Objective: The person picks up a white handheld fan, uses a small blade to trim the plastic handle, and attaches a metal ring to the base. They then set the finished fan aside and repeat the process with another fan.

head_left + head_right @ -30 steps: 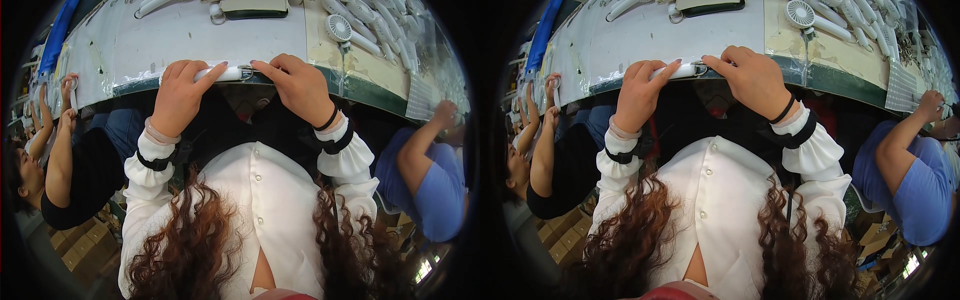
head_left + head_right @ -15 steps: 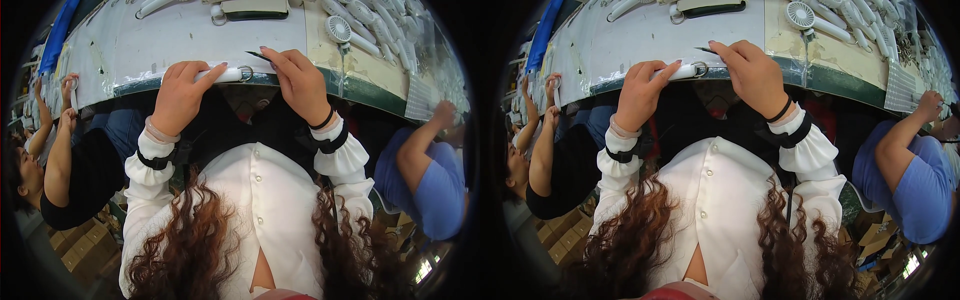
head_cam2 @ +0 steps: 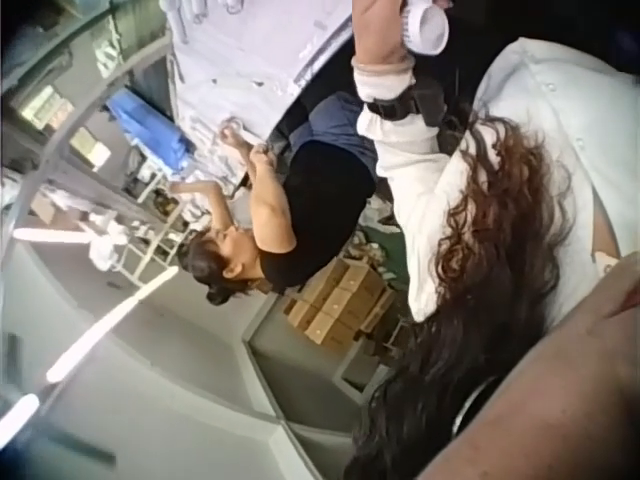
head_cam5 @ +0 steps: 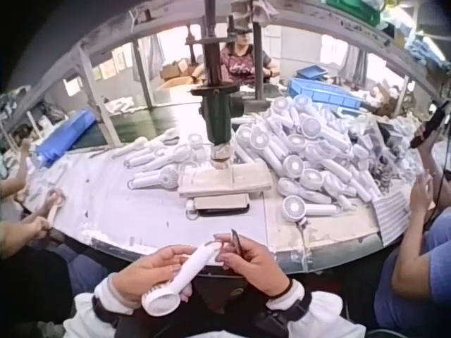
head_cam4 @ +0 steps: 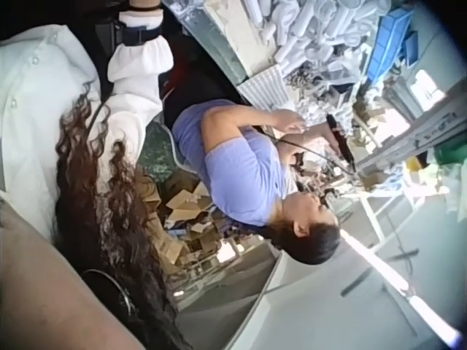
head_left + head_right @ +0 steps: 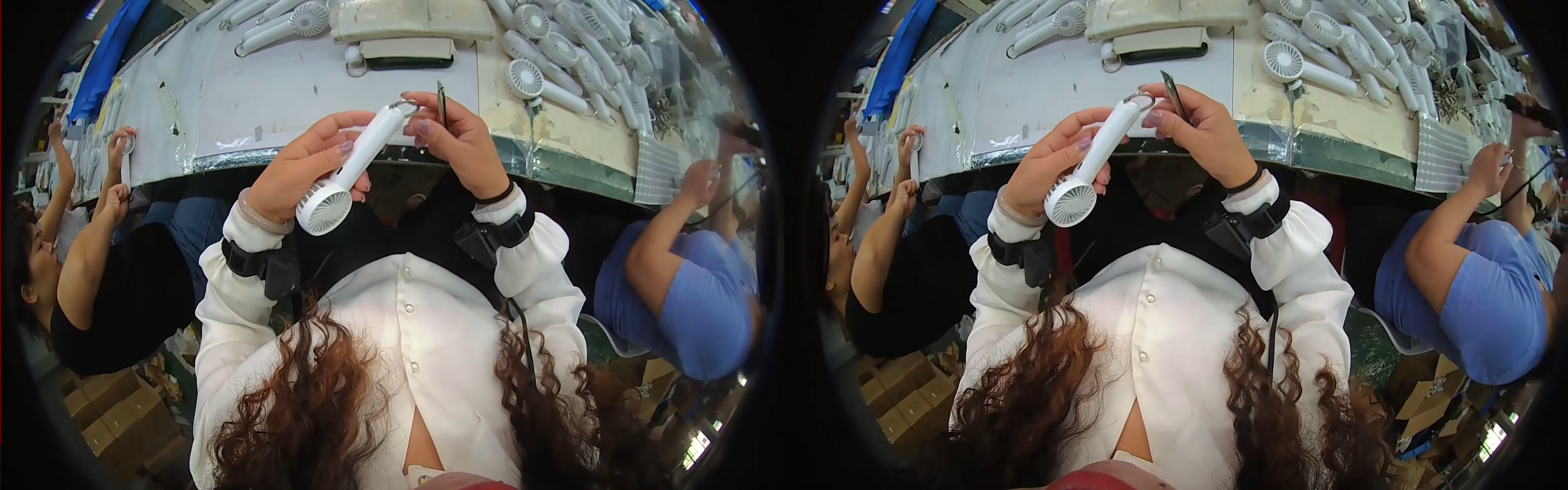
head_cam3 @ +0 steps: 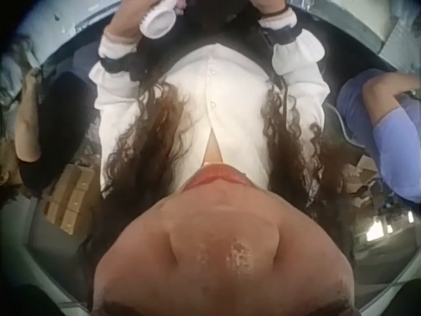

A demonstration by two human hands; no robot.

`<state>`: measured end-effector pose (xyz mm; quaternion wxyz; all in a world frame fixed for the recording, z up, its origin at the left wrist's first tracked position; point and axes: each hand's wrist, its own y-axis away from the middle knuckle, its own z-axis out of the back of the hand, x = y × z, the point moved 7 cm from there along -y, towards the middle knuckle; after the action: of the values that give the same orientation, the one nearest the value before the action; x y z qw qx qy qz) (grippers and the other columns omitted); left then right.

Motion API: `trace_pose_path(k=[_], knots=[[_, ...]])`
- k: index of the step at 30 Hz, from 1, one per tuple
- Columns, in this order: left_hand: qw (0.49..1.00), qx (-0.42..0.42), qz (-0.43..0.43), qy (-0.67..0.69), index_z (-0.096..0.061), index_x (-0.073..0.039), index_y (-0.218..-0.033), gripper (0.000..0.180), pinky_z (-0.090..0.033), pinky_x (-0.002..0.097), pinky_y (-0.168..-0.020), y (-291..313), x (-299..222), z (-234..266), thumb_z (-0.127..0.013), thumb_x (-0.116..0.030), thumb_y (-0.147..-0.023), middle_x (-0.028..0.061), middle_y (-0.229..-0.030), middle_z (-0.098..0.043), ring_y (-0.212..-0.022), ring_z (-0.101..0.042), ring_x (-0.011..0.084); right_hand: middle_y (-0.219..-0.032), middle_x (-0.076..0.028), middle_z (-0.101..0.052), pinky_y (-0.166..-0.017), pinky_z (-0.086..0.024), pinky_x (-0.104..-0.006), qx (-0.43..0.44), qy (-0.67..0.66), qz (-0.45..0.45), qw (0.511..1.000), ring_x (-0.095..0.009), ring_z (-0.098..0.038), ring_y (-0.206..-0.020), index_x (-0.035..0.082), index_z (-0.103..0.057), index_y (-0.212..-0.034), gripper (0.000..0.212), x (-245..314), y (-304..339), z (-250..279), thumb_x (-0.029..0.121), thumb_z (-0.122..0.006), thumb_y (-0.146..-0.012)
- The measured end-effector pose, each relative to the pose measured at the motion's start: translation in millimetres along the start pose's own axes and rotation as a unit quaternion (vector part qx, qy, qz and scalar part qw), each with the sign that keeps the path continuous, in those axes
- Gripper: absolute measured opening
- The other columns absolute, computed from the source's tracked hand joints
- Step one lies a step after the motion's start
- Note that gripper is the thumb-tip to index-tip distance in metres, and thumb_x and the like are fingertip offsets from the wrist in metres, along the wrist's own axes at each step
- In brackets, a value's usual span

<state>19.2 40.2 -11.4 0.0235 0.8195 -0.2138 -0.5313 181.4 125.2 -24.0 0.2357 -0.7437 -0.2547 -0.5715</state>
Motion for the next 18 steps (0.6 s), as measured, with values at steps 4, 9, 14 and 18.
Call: trace_pose_path(k=[4,9,14,18], knots=[[0.996,0.047,0.049,0.062,-0.032,-0.003,-0.150,0.053,-0.062,0.0317,-0.078,-3,8,0,-0.047,-0.027,-0.105,0.0203,-0.128,-0.057,-0.086,-0.069,0.0224,-0.091,0.000,-0.062,-0.062,-0.041,-0.0166,-0.025,-0.046,-0.060,0.997,-0.004,-0.053,-0.077,0.004,-0.062,-0.121,0.025,-14,-2,9,0.020,-0.058,-0.102],[0.937,0.205,0.000,0.285,-0.031,-0.001,-0.149,0.062,-0.060,0.0363,-0.090,-13,-11,-13,-0.043,-0.042,-0.105,0.0230,-0.135,-0.053,-0.097,-0.067,0.0228,-0.093,0.000,-0.064,-0.058,-0.039,-0.0161,-0.010,-0.209,-0.040,0.977,-0.003,-0.051,-0.074,0.003,-0.065,-0.115,0.023,-25,-11,16,0.021,-0.060,-0.101],[0.929,-0.060,-0.244,0.273,-0.040,0.001,-0.143,0.060,-0.055,0.0321,-0.087,-32,-29,22,-0.041,-0.046,-0.106,0.0236,-0.135,-0.055,-0.102,-0.061,0.0192,-0.088,0.001,-0.061,-0.055,-0.035,-0.0175,-0.108,-0.234,-0.042,0.965,-0.005,-0.047,-0.069,0.005,-0.064,-0.111,0.019,-34,-18,16,0.020,-0.059,-0.101],[0.941,-0.110,-0.305,0.096,-0.045,0.000,-0.137,0.049,-0.051,0.0280,-0.076,-43,-38,27,-0.044,-0.038,-0.107,0.0213,-0.130,-0.060,-0.089,-0.054,0.0132,-0.089,0.000,-0.062,-0.055,-0.035,-0.0175,-0.134,-0.130,-0.056,0.981,-0.004,-0.048,-0.070,0.003,-0.065,-0.115,0.022,-32,-20,9,0.019,-0.061,-0.100]])
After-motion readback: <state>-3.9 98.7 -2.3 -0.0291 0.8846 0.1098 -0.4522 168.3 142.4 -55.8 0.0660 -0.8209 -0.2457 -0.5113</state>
